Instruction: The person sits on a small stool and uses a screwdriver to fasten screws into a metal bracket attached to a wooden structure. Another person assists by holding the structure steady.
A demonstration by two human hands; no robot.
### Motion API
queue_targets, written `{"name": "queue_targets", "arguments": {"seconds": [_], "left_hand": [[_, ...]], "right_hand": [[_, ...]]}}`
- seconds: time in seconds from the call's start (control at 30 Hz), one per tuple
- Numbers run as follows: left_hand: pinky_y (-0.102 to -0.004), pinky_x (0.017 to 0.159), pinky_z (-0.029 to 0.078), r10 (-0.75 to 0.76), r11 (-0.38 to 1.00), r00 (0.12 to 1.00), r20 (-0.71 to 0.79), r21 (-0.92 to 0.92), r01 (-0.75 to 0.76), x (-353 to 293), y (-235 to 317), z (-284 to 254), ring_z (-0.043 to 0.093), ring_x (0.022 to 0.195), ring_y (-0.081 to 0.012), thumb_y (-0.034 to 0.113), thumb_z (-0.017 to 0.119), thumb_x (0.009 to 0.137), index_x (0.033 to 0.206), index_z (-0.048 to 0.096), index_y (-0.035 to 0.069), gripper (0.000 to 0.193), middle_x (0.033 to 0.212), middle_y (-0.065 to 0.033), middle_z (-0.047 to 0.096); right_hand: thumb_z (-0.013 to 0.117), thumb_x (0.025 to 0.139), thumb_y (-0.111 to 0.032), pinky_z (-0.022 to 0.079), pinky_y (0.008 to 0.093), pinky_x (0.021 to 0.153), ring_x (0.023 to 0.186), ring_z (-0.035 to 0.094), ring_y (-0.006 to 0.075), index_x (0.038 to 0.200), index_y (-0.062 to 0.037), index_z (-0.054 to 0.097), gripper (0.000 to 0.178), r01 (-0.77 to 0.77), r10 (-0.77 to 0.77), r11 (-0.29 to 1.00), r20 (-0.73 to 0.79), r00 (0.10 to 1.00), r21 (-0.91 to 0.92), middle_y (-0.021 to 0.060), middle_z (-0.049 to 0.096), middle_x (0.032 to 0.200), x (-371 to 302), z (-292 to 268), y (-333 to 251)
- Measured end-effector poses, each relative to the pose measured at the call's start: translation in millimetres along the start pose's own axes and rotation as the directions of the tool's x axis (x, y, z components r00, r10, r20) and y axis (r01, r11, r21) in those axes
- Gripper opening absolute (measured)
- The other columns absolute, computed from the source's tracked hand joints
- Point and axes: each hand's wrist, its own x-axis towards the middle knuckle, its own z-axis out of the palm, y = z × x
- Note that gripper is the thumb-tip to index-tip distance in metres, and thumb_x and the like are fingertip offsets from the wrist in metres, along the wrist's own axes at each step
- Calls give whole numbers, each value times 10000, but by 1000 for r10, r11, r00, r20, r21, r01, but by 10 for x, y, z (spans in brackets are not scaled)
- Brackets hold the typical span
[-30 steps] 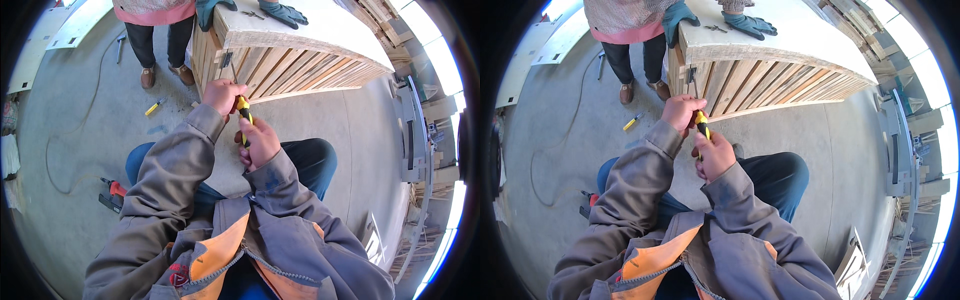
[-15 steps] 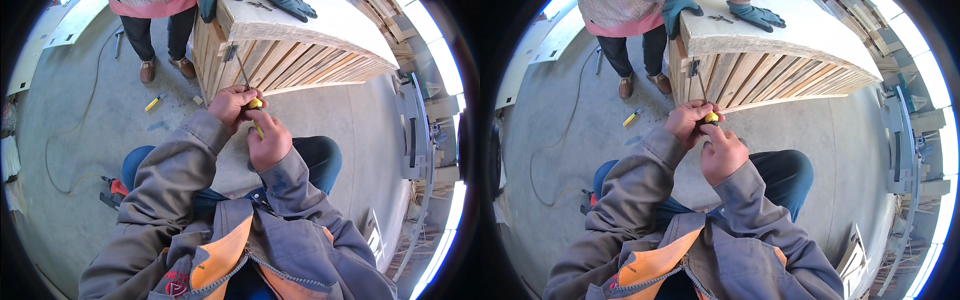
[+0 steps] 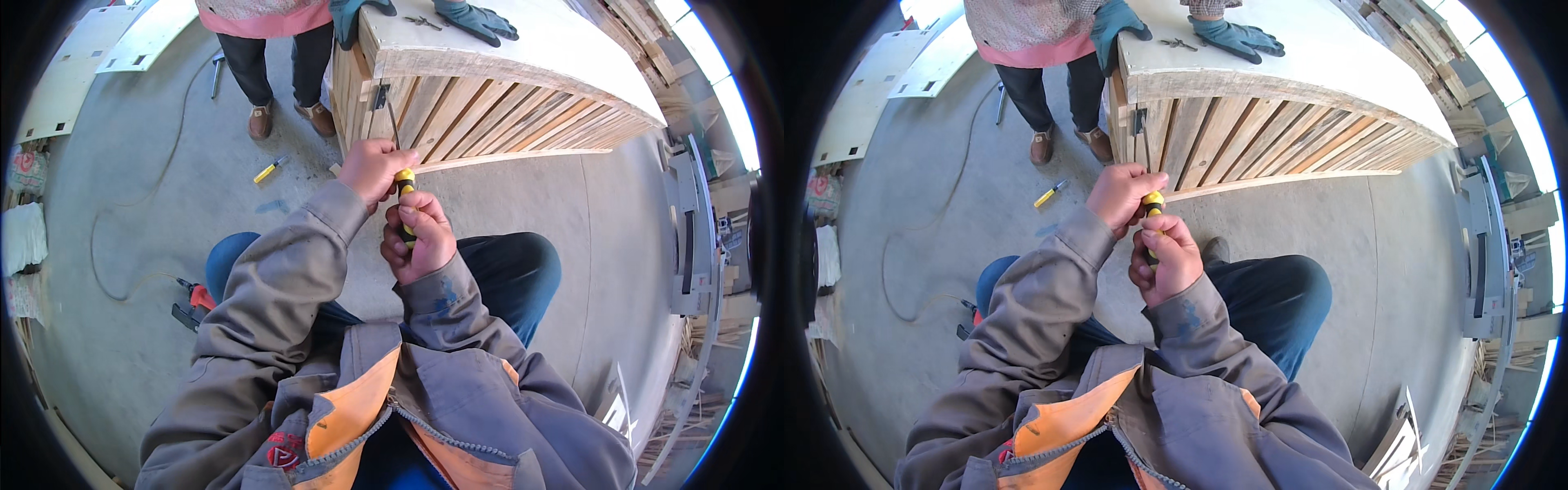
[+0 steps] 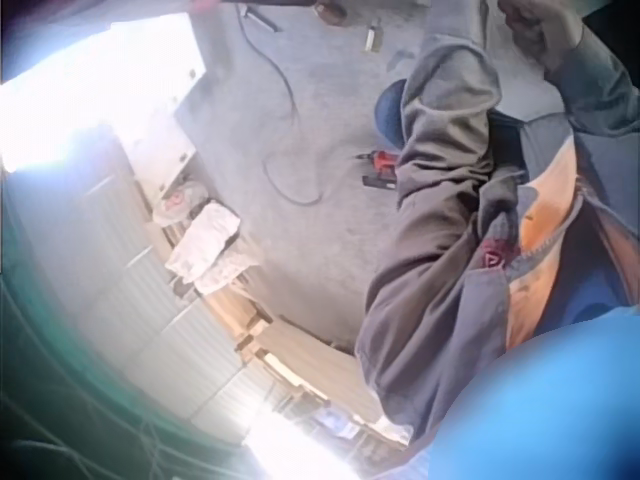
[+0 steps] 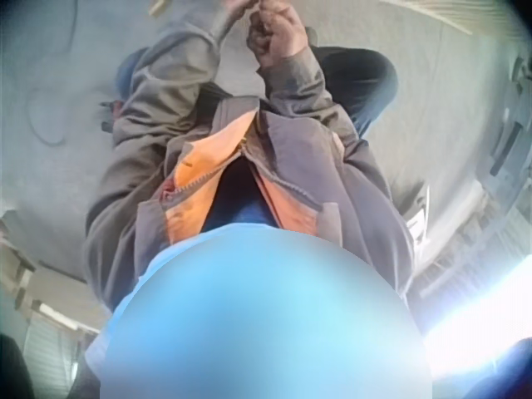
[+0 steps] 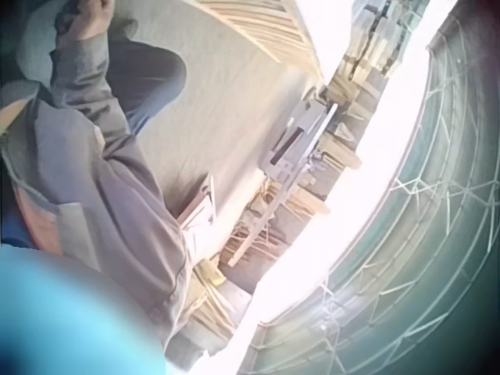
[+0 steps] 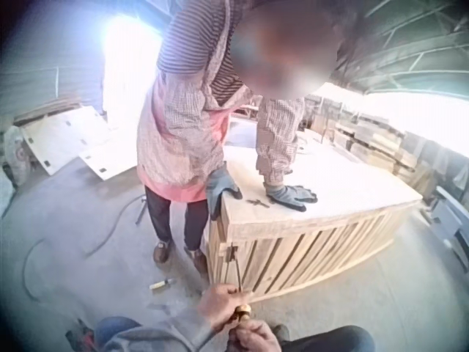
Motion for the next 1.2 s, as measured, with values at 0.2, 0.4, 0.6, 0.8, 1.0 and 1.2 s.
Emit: {"name": "queue_targets", "arguments": {"seconds": [0.2, 0.4, 0.6, 0.8, 1.0, 1.2], "left_hand": [[-312, 590, 513, 29, 896, 999, 24, -444, -16, 74, -198, 86, 633, 660, -187, 236, 690, 947, 920, 624, 10, 237, 814, -81, 626], [-297, 800, 566, 153, 592, 929, 336, -784, 186, -57, -445, 138, 669, 903, -198, 171, 607, 969, 1214, 601, 8, 294, 1044, -113, 666], [-201, 534, 439, 225, 684, 888, 401, -714, 149, 105, -583, -41, 558, 624, -83, 189, 666, 939, 1144, 622, 30, 263, 1001, -96, 689], [-212, 393, 291, -44, 999, 998, 44, -17, 44, -190, 53, 34, 457, 478, -60, 127, 682, 909, 879, 656, -27, 158, 754, -86, 653], [-209, 499, 396, -86, 996, 984, 158, 0, 87, -134, 101, -24, 514, 557, -71, 172, 689, 934, 917, 669, -6, 180, 796, -60, 660], [-217, 581, 500, -4, 915, 974, 227, -392, 95, 25, -263, -107, 605, 640, -93, 233, 650, 975, 1006, 650, 22, 214, 887, -82, 684]], "right_hand": [[636, 809, -121, 547, 497, 645, 696, 635, 409, 1021, -88, 633, 215, 290, -265, -427, 425, 866, -857, 244, 592, 906, -200, 269, -324], [590, 834, -159, 563, 486, 668, 716, 650, 422, 991, -95, 649, 180, 182, -73, -593, 278, 958, -784, 246, 595, 969, -156, 360, -544], [618, 802, -89, 548, 435, 665, 712, 648, 378, 889, -56, 654, 99, 415, -286, -226, 468, 836, -881, 184, 592, 767, 0, 35, -345], [553, 870, 14, 291, 262, 418, 459, 393, 108, 935, -54, 606, 108, 112, -106, 992, 89, 990, -64, 37, 515, 654, 81, -161, 237], [522, 840, -12, 288, 276, 385, 432, 359, 146, 935, -64, 582, 124, 62, -77, 989, 106, 991, 137, 81, 532, 733, 64, -94, 72], [637, 850, -94, 538, 411, 579, 631, 634, 352, 1013, -74, 620, 164, 548, -394, -150, 558, 730, -823, 163, 577, 774, -35, 40, -207]]}}
